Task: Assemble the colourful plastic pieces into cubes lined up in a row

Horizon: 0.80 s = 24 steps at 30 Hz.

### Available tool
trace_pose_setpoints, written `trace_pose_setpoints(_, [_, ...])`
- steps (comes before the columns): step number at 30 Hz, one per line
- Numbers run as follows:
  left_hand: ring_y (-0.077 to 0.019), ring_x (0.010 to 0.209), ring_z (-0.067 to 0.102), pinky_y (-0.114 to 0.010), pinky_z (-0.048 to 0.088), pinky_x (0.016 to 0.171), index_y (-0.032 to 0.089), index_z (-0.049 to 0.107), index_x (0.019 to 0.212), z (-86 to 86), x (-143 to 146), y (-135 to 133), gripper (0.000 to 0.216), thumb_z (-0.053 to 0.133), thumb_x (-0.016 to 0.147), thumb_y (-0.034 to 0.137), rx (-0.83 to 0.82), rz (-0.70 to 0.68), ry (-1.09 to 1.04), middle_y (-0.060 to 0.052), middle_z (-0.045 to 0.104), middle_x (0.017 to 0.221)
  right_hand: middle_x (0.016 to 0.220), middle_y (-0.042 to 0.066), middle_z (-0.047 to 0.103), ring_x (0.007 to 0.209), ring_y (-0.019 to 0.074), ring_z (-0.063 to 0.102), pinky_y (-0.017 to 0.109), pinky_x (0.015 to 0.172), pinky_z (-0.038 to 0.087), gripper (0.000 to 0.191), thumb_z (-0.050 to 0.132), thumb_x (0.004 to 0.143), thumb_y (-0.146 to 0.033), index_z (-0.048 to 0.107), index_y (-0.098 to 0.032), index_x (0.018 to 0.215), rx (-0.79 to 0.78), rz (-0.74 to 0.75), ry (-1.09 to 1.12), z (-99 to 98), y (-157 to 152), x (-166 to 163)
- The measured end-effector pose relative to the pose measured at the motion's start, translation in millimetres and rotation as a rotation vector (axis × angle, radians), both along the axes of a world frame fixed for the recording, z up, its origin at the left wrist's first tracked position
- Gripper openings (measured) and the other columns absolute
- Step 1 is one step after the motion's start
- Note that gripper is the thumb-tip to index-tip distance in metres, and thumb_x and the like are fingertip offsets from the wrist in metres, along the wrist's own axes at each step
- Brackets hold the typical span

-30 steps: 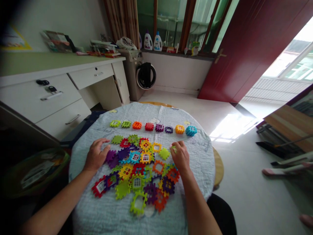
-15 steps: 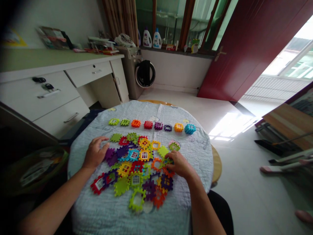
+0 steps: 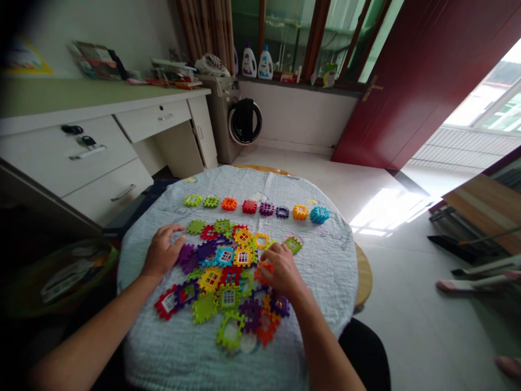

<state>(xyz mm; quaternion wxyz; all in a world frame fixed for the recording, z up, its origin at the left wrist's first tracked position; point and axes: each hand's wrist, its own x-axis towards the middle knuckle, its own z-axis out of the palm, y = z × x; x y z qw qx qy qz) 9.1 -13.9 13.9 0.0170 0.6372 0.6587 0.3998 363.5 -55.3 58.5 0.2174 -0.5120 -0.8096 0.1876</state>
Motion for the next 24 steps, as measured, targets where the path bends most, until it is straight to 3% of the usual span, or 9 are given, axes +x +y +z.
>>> trace_pose_setpoints(2, [-0.0271,0.107,0.056,-0.045,0.042,0.103,0.019,0.062,0.094,0.1,1,0,0.028,0.047,0.08,0.038,0.0,0.003,-0.004,-0.011,0.063,0.104,0.092,0.003,0.057,0.09,0.0197,0.05,0.035,0.084,0.04,0.008,0.067,0.077,-0.021,0.067,-0.023,0.085,-0.073,0.101,-0.023,5.8,-7,-9])
trace_pose_setpoints(7, [-0.0271,0.108,0.056,-0.044,0.042,0.103,0.019,0.062,0.094,0.6,1,0,0.028,0.047,0.08,0.037,0.0,0.002,0.004,-0.011,0.063,0.104,0.102,0.003,0.057,0.097,0.0219,0.047,0.037,0.089,0.039,0.042,0.076,0.068,-0.03,0.063,-0.025,0.107,-0.119,0.231,-0.114,11.7,-21,-18])
trace_pose_setpoints(12, [-0.027,0.108,0.057,-0.044,0.042,0.103,0.019,0.062,0.094,1.2,1,0,0.027,0.047,0.079,0.037,-0.009,0.013,0.012,-0.01,0.063,0.103,0.11,0.004,0.055,0.103,0.0239,0.045,0.04,0.094,0.037,0.053,0.073,0.068,-0.027,0.057,-0.025,0.119,-0.116,0.202,-0.151,7.5,-22,-23])
trace_pose_setpoints(18, [-0.0272,0.107,0.057,-0.044,0.043,0.103,0.019,0.062,0.093,1.9,2,0,0.027,0.047,0.079,0.037,0.002,0.005,0.012,-0.011,0.064,0.102,0.105,0.004,0.056,0.099,0.0219,0.047,0.037,0.09,0.039,0.039,0.065,0.067,-0.017,0.055,-0.022,0.104,-0.115,0.191,-0.023,2.2,-23,-23])
trace_pose_setpoints(24, [-0.0285,0.106,0.057,-0.045,0.044,0.101,0.018,0.061,0.093,1.1,1,0,0.028,0.047,0.079,0.037,0.015,-0.003,0.021,-0.012,0.064,0.103,0.082,-0.003,0.052,0.073,0.013,0.049,0.025,0.069,0.041,0.048,0.053,0.073,-0.011,0.047,-0.024,0.118,-0.202,0.093,0.249,1.8,-16,-8])
